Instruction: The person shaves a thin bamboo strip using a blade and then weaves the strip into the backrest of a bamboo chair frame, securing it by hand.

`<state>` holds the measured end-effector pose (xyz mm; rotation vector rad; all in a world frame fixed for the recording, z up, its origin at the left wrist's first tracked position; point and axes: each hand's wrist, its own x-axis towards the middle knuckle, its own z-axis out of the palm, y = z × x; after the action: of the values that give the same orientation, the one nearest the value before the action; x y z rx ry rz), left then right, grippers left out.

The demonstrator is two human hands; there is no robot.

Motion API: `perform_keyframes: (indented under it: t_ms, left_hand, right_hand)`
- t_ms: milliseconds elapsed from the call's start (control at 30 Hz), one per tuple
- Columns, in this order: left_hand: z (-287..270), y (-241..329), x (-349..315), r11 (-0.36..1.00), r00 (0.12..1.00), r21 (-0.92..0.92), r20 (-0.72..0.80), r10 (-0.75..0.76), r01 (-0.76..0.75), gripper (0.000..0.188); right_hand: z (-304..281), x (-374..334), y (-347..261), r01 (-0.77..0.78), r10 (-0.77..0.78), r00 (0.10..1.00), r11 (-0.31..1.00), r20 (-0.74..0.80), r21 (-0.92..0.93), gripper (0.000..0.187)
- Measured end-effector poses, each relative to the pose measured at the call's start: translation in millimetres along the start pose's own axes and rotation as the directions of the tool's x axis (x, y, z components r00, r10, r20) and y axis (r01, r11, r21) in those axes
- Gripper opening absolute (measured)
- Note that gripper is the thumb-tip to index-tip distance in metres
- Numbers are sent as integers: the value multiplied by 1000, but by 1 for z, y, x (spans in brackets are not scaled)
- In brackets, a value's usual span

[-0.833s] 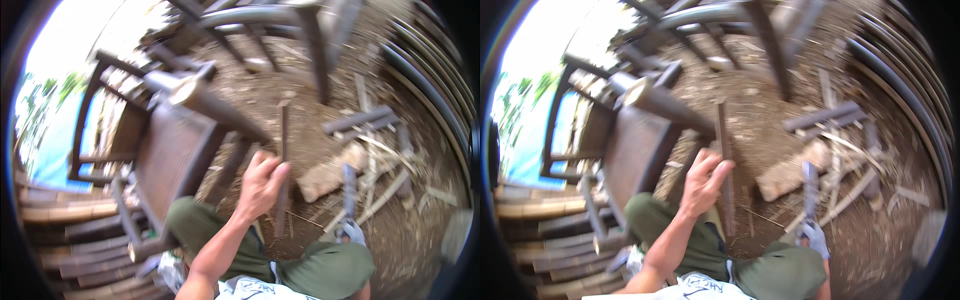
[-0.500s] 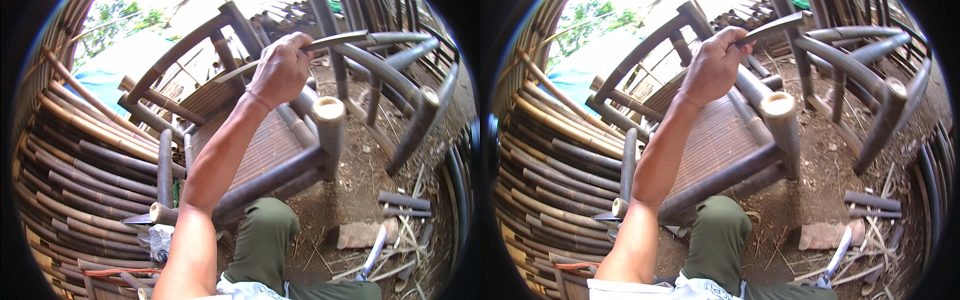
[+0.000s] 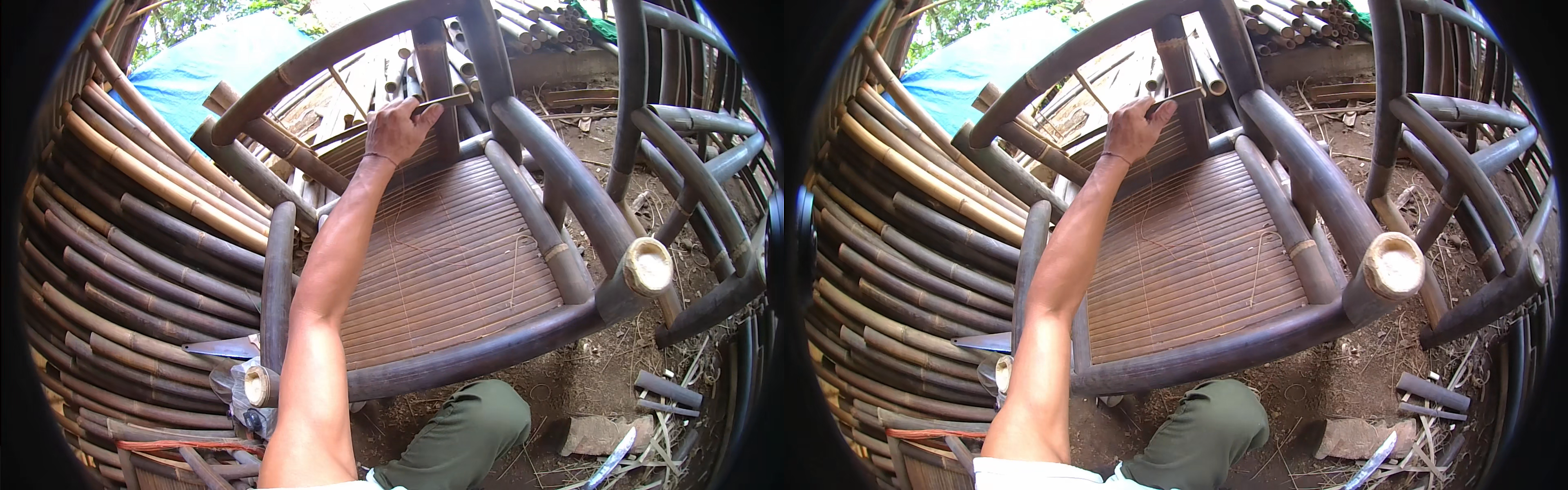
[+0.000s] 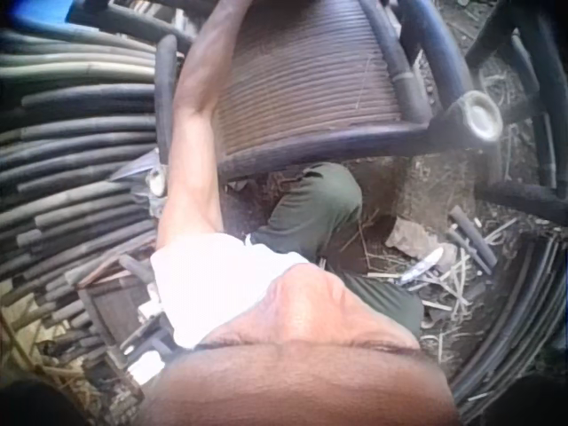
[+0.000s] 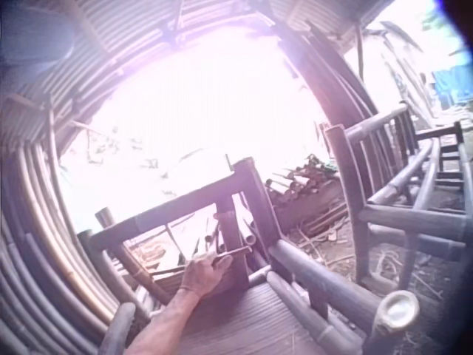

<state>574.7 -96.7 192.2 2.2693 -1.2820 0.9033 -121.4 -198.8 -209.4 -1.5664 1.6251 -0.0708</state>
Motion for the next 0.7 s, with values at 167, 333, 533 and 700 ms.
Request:
perform_keyframes:
  t_ms: [167,333,533,700]
  left_hand:
    - [1,1,2,993,991,47,77,-110,107,78]
    - [5,-44,2,956,987,271,85,-139,111,70]
    - [15,-35,26,876,949,452,167,-267,167,49]
    - [15,-32,38,903,889,343,280,-362,259,44]
  right_hand:
    - [2,-2,-2,-15,15,1000,999,-11,-38,47]
    - [1,-3,-1,-24,23,1000,998,-18,-51,49]
    - [-4,-9,4,-38,35,998,998,-47,-59,51]
    - [-6,-11,6,-46,42,997,997,-64,-69,52]
